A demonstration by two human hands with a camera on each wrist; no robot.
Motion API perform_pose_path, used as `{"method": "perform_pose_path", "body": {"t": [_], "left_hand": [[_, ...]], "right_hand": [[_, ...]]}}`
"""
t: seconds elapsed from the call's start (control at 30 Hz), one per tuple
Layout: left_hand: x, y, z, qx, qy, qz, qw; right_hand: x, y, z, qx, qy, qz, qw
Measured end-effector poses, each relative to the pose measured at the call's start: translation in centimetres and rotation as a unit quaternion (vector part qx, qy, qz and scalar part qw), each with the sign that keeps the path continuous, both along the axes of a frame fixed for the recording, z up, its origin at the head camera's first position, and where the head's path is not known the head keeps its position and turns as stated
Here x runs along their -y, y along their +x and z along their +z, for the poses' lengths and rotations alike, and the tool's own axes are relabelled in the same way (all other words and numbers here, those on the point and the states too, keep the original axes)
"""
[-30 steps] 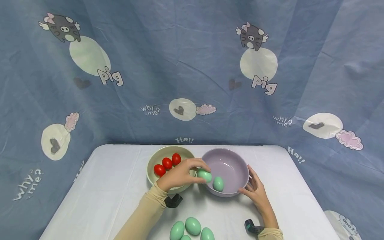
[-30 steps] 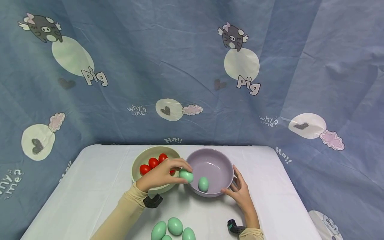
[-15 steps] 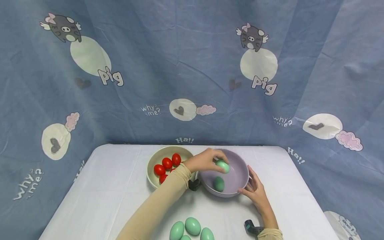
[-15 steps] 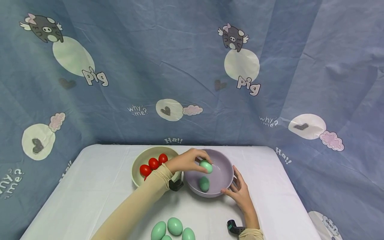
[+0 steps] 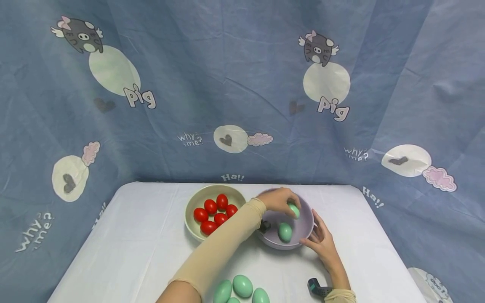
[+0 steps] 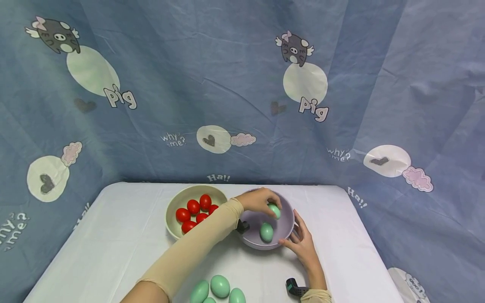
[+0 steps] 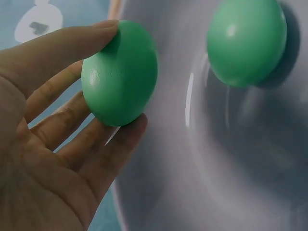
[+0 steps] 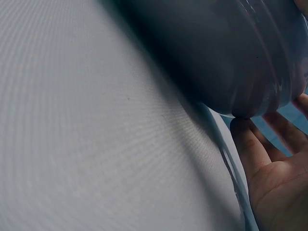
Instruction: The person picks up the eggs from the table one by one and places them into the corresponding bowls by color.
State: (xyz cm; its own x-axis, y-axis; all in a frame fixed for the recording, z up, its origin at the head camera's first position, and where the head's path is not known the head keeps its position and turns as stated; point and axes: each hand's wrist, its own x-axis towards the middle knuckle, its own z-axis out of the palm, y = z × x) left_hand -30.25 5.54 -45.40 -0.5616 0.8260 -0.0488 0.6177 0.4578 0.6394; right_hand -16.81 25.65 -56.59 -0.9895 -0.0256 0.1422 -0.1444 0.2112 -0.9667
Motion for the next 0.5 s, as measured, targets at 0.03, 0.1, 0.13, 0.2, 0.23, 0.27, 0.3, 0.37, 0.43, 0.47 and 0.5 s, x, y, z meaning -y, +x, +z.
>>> {"method": "perform_pose_path", "body": {"t": [0.03, 0.1, 0.13, 0.2, 0.23, 0.27, 0.3, 0.37, 0.43, 0.47, 0.5], "left_hand": [[-0.3, -0.2, -0.3, 0.004, -0.005, 0.003, 1.0], [-0.7, -0.6, -0.9, 0.021, -0.009, 0.012, 0.9997], [-0.9, -0.7, -1.2, 0.028, -0.011, 0.017, 0.9994], [-1.3, -0.8, -1.6, 0.034, -0.022, 0.026, 0.9988], [-1.4, -0.9, -1.9, 0.037, -0.028, 0.029, 0.9985], [-1.6, -0.9, -2.0, 0.04, -0.032, 0.032, 0.9982], [-1.7, -1.0, -2.2, 0.039, -0.037, 0.034, 0.998], [-1.8, -1.0, -2.4, 0.025, -0.051, 0.031, 0.9979], [-1.9, -0.9, -2.3, 0.019, -0.059, 0.031, 0.9976], [-1.9, -0.8, -2.3, 0.016, -0.063, 0.031, 0.9974], [-1.8, -0.7, -2.3, 0.012, -0.069, 0.031, 0.9971]], "right_hand": [[0.0, 0.0, 0.0, 0.001, -0.001, 0.0, 1.0], [0.0, 0.0, 0.0, 0.002, -0.002, 0.0, 1.0], [0.0, 0.0, -0.1, 0.002, -0.004, 0.0, 1.0], [0.0, 0.0, -0.2, 0.003, -0.005, -0.001, 1.0], [0.0, 0.0, -0.2, 0.004, -0.005, -0.002, 1.0], [0.0, 0.0, -0.3, 0.004, -0.005, -0.002, 1.0], [0.0, -0.1, -0.3, 0.005, -0.006, -0.001, 1.0], [-0.1, -0.1, -0.4, 0.003, -0.008, 0.0, 1.0], [-0.1, -0.2, -0.4, 0.002, -0.012, 0.002, 0.9999], [-0.2, -0.2, -0.4, 0.002, -0.013, 0.004, 0.9999], [-0.2, -0.2, -0.3, 0.001, -0.014, 0.004, 0.9999]]}}
